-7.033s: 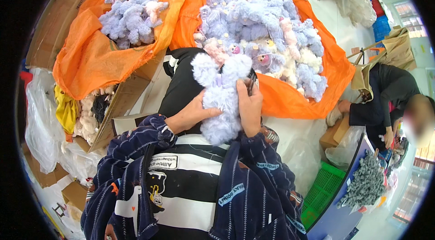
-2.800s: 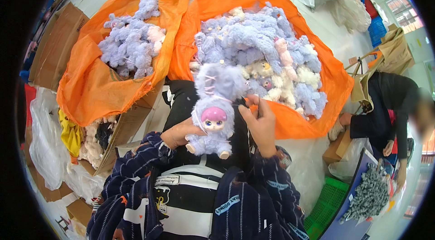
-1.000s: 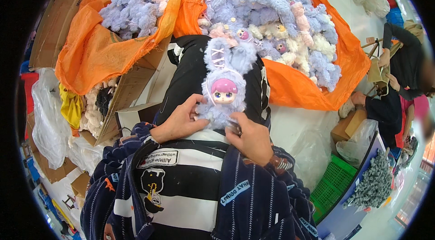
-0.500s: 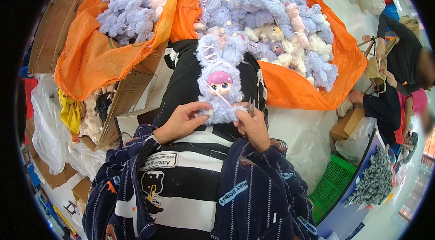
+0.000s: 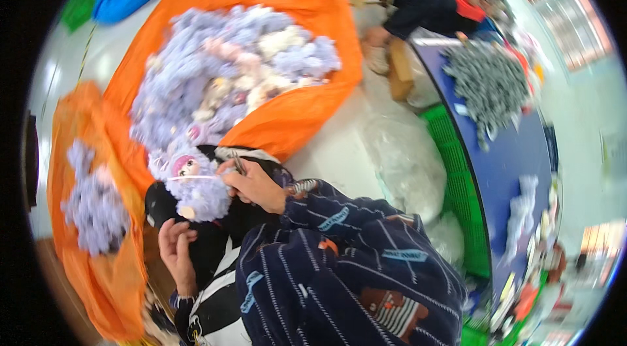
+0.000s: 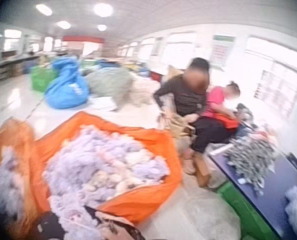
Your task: The person sits on the floor and repeatedly picks up small stuffed toys from an orange bag, trims loose threads and fur with a small blade, and places the toys back into the bag. The person handles multiple toys one at a time, turning them over to trim different sides.
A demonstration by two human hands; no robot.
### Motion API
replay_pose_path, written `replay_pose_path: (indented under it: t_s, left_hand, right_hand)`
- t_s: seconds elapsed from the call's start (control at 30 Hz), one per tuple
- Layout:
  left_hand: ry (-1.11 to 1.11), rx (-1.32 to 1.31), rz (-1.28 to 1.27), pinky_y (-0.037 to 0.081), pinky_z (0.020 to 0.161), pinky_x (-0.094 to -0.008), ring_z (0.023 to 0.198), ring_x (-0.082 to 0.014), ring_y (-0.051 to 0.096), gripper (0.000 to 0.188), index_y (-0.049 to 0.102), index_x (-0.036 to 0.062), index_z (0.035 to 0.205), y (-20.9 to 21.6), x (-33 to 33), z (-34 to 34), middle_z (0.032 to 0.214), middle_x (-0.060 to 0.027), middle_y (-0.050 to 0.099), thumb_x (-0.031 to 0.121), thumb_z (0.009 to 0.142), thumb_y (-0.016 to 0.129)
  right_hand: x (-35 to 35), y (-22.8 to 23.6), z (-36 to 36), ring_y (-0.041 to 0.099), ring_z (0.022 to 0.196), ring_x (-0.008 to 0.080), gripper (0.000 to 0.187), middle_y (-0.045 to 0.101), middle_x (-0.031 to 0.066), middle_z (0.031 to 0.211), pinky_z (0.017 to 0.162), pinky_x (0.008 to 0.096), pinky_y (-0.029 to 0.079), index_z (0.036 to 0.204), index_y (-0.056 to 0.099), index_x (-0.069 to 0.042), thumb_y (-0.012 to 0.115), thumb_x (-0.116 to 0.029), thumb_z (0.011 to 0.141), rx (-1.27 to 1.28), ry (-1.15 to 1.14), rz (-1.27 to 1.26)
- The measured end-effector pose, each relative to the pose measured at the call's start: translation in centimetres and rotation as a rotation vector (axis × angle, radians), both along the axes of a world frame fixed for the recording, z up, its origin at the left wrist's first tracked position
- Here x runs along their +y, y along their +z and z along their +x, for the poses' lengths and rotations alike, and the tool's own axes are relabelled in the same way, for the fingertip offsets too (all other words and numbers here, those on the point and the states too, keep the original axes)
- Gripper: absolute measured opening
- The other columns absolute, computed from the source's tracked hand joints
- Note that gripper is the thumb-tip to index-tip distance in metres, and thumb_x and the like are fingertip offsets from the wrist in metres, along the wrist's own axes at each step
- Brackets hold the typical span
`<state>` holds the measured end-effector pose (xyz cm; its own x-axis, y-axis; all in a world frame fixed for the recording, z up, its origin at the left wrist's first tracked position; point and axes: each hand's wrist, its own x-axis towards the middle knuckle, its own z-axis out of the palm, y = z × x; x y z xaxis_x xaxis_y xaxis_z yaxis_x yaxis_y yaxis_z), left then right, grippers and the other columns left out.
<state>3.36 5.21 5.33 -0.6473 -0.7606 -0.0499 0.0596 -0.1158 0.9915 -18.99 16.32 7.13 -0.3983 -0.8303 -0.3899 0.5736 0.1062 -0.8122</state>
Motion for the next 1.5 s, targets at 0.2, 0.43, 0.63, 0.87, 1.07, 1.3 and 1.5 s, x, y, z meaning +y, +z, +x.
replay_pose_path:
  t_s: [0.2, 0.43, 0.63, 0.87, 1.07, 1.3, 1.5]
  left_hand:
    - [-0.042, -0.093, -0.079, 0.047, 0.071, -0.0221, 0.078, -0.0099, 0.057, 0.018, 0.055, 0.0007, 0.108, -1.6, -2.3, -1.3, 0.091, -0.0056, 0.061, 0.010, 0.093, 0.052]
    - [-0.027, -0.118, -0.123, 0.046, 0.070, -0.0216, 0.075, -0.0097, 0.057, 0.014, 0.057, 0.0004, 0.103, -1.5, -2.0, -1.0, 0.086, -0.0045, 0.061, 0.009, 0.092, 0.053]
    - [-0.041, -0.135, -0.077, 0.047, 0.071, -0.0222, 0.077, -0.0103, 0.058, 0.014, 0.057, -0.0004, 0.102, -1.7, -1.9, -1.8, 0.086, -0.0050, 0.062, 0.006, 0.091, 0.053]
    - [-0.025, -0.166, -0.145, 0.049, 0.070, -0.0233, 0.078, -0.0098, 0.059, 0.012, 0.061, -0.0020, 0.098, -1.5, -2.2, -1.4, 0.087, -0.0039, 0.062, 0.001, 0.087, 0.056]
    - [0.007, -0.218, -0.625, 0.050, 0.062, -0.0289, 0.069, -0.0232, 0.062, 0.014, 0.062, 0.0009, 0.092, -0.6, -2.6, -2.7, 0.080, -0.0122, 0.062, -0.001, 0.078, 0.062]
    - [-0.170, -0.344, -0.820, 0.049, 0.058, -0.0307, 0.066, -0.0226, 0.061, 0.014, 0.063, 0.0045, 0.088, -1.3, -3.7, -3.9, 0.075, -0.0077, 0.061, 0.008, 0.075, 0.066]
    - [-0.161, -0.341, -0.727, 0.048, 0.054, -0.0289, 0.061, -0.0209, 0.060, 0.015, 0.063, 0.0049, 0.086, -0.8, -4.8, -3.9, 0.072, -0.0061, 0.061, 0.006, 0.072, 0.068]
  right_hand:
    - [4.8, 2.1, -6.6, 0.040, 0.045, 0.0038, 0.015, 0.054, 0.0013, 0.065, 0.038, 0.0180, 0.030, 0.099, 0.057, -0.011, 0.059, -0.019, 0.086, 0.184, -0.636, -0.060]
    - [17.1, 11.8, -14.3, 0.034, 0.048, 0.0048, 0.024, 0.062, 0.0079, 0.086, 0.042, 0.0198, 0.027, 0.110, 0.049, -0.011, 0.052, -0.026, 0.091, 0.860, -1.583, -0.406]
    - [16.3, 8.4, -16.2, 0.033, 0.042, 0.0019, 0.051, 0.063, 0.0121, 0.090, 0.038, 0.0185, 0.024, 0.132, 0.034, -0.002, 0.055, -0.022, 0.090, 0.852, -1.413, -0.144]
    - [0.7, -2.6, -11.1, 0.037, 0.047, -0.0002, 0.024, 0.063, 0.0009, 0.081, 0.043, 0.0168, 0.028, 0.101, 0.063, -0.004, 0.057, -0.025, 0.090, 0.780, -0.391, 0.038]
    - [-7.3, -9.9, -13.4, 0.061, 0.079, 0.0125, 0.025, 0.066, 0.0073, 0.085, 0.072, 0.0253, 0.046, 0.096, 0.063, 0.002, 0.060, -0.020, 0.086, 1.059, 0.026, 0.143]
    - [-14.5, -18.5, -14.2, 0.064, 0.077, 0.0296, 0.029, 0.065, 0.0183, 0.081, 0.069, 0.0355, 0.049, 0.089, 0.063, 0.003, 0.061, -0.024, 0.080, 1.200, 0.213, 0.184]
    - [-18.7, -24.9, -11.8, 0.062, 0.079, 0.0358, 0.034, 0.064, 0.0218, 0.083, 0.070, 0.0388, 0.049, 0.093, 0.064, 0.000, 0.063, -0.029, 0.075, 1.107, 0.542, 0.185]
